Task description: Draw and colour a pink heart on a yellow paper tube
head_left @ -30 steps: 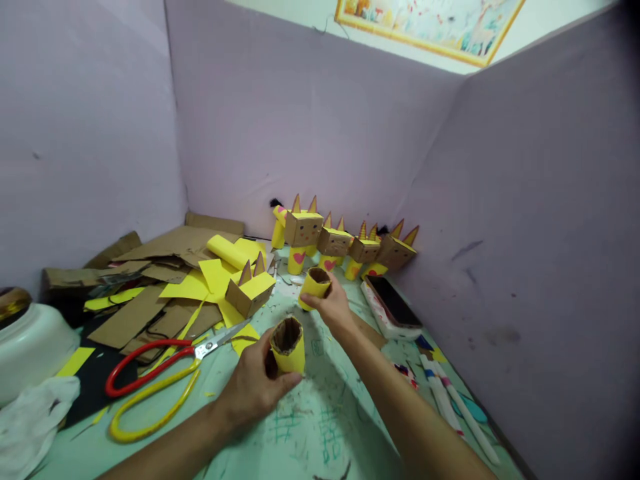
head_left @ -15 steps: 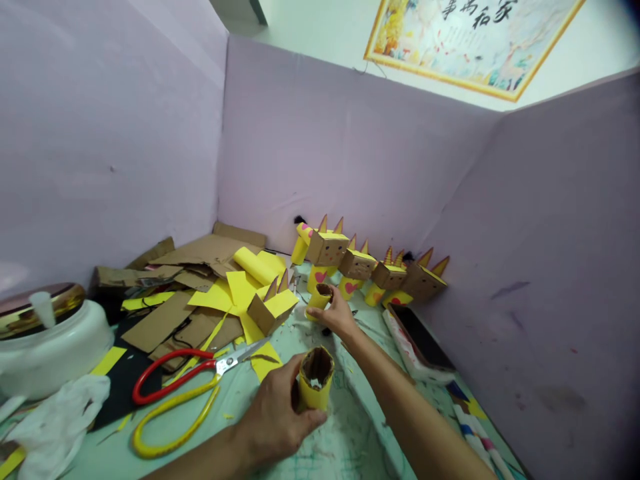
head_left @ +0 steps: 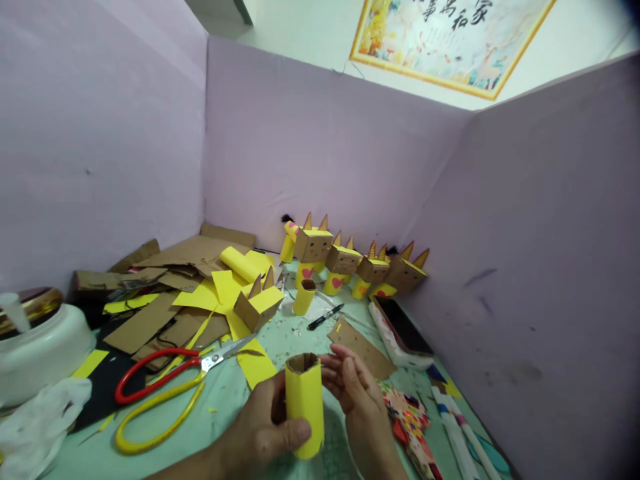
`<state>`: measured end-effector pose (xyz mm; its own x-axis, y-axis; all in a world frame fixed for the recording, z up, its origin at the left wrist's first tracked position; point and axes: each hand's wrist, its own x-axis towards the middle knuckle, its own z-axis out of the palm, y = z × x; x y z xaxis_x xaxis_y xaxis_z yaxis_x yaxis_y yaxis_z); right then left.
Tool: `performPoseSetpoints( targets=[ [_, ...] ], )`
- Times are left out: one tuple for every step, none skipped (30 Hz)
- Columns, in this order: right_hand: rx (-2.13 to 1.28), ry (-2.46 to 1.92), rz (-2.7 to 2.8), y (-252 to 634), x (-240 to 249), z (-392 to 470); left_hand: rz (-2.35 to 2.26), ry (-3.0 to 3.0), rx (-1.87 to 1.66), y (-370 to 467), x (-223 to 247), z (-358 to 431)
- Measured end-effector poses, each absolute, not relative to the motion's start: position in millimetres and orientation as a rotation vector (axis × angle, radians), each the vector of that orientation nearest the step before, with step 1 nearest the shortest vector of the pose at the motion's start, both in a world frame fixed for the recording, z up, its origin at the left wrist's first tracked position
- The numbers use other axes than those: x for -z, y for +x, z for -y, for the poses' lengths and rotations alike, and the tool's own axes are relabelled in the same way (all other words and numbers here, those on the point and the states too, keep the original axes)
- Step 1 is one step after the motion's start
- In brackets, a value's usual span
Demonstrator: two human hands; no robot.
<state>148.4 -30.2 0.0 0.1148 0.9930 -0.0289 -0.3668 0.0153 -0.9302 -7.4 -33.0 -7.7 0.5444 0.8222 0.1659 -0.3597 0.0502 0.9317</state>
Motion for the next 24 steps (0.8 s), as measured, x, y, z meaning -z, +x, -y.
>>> performPoseSetpoints(
  targets=[
    [-1.353,-0.955,0.807,148.0,4.1,31.5,-0.466,1.193,-0.956,-5.8,6.0,33.8],
    [-1.411,-0.924,0.794,147.5,6.7,31.5,-0.465,1.187,-0.956,-4.4,4.4,33.7],
    [-1.455,-0.898,0.806,146.7,7.8,31.1,-0.473,1.184,-0.953,-3.2,3.0,32.8],
    [-1.48,-0.876,0.839,146.0,7.7,30.8,-0.493,1.179,-0.942,-2.2,1.9,31.2],
    [-1.487,-0.859,0.881,145.2,7.0,30.7,-0.525,1.169,-0.924,-1.5,1.3,29.2],
    [-1.485,-0.848,0.919,144.5,6.0,31.0,-0.562,1.157,-0.905,-0.9,1.3,27.2],
    [-1.48,-0.842,0.948,144.1,5.2,31.5,-0.597,1.147,-0.882,-0.5,2.0,25.2],
    [-1.474,-0.841,0.965,143.8,4.7,32.0,-0.626,1.138,-0.861,-0.1,3.1,23.5],
    [-1.468,-0.845,0.972,143.7,4.7,32.4,-0.648,1.132,-0.846,0.2,4.7,22.2],
    [-1.464,-0.853,0.971,143.9,5.1,32.7,-0.663,1.125,-0.839,0.4,6.5,21.4],
    [-1.46,-0.859,0.965,144.2,5.6,32.9,-0.67,1.115,-0.835,0.7,8.4,20.9],
    [-1.458,-0.862,0.958,144.5,6.0,32.9,-0.674,1.094,-0.833,0.9,10.0,20.8],
    [-1.461,-0.861,0.952,144.9,6.1,32.9,-0.679,1.068,-0.828,1.1,11.2,21.0],
    [-1.467,-0.862,0.946,145.2,5.8,32.8,-0.688,1.042,-0.821,1.2,11.8,21.3],
    [-1.475,-0.866,0.943,145.6,5.2,32.9,-0.7,1.019,-0.811,1.2,11.7,21.9],
    [-1.481,-0.874,0.941,145.9,4.2,32.9,-0.714,0.998,-0.802,1.2,11.0,22.6],
    [-1.484,-0.883,0.944,146.2,3.2,32.9,-0.73,0.981,-0.795,1.2,9.6,23.5],
    [-1.482,-0.891,0.951,146.5,2.3,32.8,-0.746,0.971,-0.795,1.3,7.6,24.5],
    [-1.474,-0.895,0.961,146.9,1.7,32.5,-0.761,0.968,-0.802,1.5,5.2,25.7],
    [-1.46,-0.893,0.975,147.3,1.6,32.2,-0.777,0.966,-0.818,1.9,2.5,27.0],
    [-1.44,-0.896,0.992,147.7,1.9,31.8,-0.793,0.969,-0.842,2.3,-0.3,28.3],
    [-1.416,-0.92,1.013,148.2,2.7,31.3,-0.812,0.974,-0.867,2.8,-3.1,29.4],
    [-1.393,-0.961,1.037,148.6,3.7,30.9,-0.837,0.981,-0.894,3.4,-5.9,30.4],
    [-1.374,-1.011,1.064,149.1,4.9,30.6,-0.867,0.989,-0.92,3.9,-8.4,31.1]
  ],
)
